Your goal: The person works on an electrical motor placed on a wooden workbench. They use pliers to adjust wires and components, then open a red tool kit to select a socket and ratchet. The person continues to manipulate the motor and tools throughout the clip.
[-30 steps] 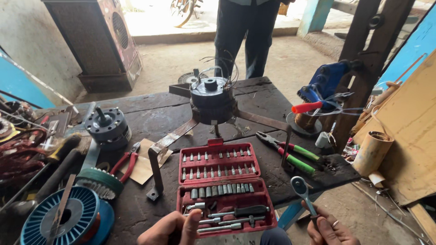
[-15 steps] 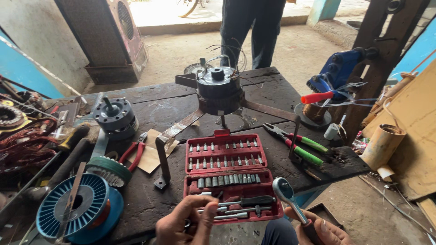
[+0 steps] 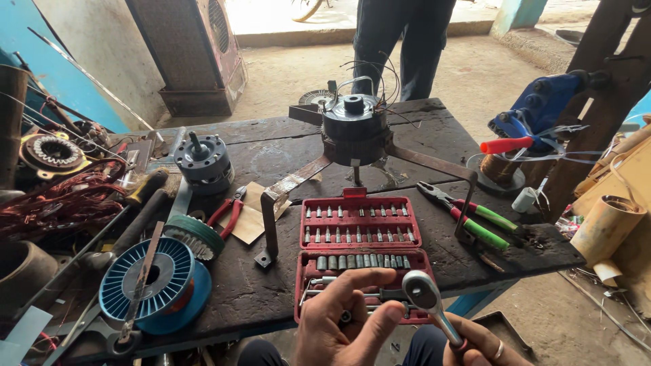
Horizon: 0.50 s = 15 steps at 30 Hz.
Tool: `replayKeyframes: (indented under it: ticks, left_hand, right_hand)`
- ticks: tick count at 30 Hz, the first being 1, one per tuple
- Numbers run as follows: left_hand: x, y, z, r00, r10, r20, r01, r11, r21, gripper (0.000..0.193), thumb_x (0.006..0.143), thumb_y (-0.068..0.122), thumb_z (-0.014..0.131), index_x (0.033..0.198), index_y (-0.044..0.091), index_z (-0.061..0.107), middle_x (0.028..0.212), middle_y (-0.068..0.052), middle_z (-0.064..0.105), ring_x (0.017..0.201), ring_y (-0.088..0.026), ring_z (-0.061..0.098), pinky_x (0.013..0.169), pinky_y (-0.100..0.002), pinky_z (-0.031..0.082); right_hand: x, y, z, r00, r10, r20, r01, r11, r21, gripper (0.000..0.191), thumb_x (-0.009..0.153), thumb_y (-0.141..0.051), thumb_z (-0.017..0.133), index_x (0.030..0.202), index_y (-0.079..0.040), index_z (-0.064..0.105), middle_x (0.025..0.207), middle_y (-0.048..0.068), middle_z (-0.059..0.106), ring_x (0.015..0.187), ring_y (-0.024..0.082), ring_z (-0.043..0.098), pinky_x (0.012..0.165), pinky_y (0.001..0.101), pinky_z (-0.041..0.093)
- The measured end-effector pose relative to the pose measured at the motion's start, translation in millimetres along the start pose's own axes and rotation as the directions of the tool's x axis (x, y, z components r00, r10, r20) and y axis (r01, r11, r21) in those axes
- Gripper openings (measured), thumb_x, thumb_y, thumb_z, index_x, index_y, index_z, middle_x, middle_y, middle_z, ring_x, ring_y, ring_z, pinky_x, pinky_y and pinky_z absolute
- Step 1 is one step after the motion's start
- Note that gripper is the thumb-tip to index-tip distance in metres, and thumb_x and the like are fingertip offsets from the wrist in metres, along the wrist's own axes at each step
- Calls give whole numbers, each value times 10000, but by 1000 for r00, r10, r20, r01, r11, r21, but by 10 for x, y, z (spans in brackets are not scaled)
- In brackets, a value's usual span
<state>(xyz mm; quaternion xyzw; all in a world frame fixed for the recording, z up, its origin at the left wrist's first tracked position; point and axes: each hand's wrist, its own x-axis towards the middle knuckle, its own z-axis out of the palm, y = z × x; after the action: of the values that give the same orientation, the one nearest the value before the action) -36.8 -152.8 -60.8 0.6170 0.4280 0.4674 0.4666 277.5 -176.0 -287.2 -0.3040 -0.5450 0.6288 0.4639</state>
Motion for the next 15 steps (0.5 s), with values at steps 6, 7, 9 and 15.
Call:
replayKeyframes:
  ticks: [6, 7, 9, 15]
  left_hand:
    - [-14, 53, -60, 985, 26, 170, -7, 994, -112, 607, 775, 370, 863, 1281, 70, 718, 501, 84, 511, 404, 3, 373, 422, -221, 168]
    - [-17, 65, -92, 976, 69, 206, -44, 991, -125, 611, 783, 354, 870, 1297, 69, 704, 508, 89, 488, 419, 6, 365, 444, -218, 168]
    - [-28, 89, -167, 949, 155, 276, -115, 981, -153, 624, 799, 322, 883, 1330, 68, 677, 523, 100, 441, 448, 14, 349, 487, -213, 169]
    - [-8, 182, -356, 872, 245, 424, -112, 943, -314, 436, 863, 205, 863, 1226, 38, 689, 858, 36, 674, 546, -16, 362, 502, -251, 231]
  right_hand:
    - [143, 175, -106, 986, 169, 6, -165, 969, -185, 650, 896, -86, 680, 1504, -72, 450, 754, 47, 654, 628, 83, 603, 582, 251, 462]
    - [135, 144, -53, 995, 102, -21, -103, 950, -294, 627, 881, -90, 687, 1474, -74, 485, 759, 36, 663, 638, 83, 617, 593, 250, 478]
    - [14, 25, 124, 991, -83, -101, 8, 808, -589, 585, 851, -98, 701, 1416, -78, 555, 770, 15, 682, 658, 83, 644, 614, 248, 509]
    - [-82, -320, 530, 904, -421, -74, 146, 467, -872, 463, 774, -130, 734, 1235, -94, 744, 816, -53, 741, 741, 75, 732, 734, 256, 594]
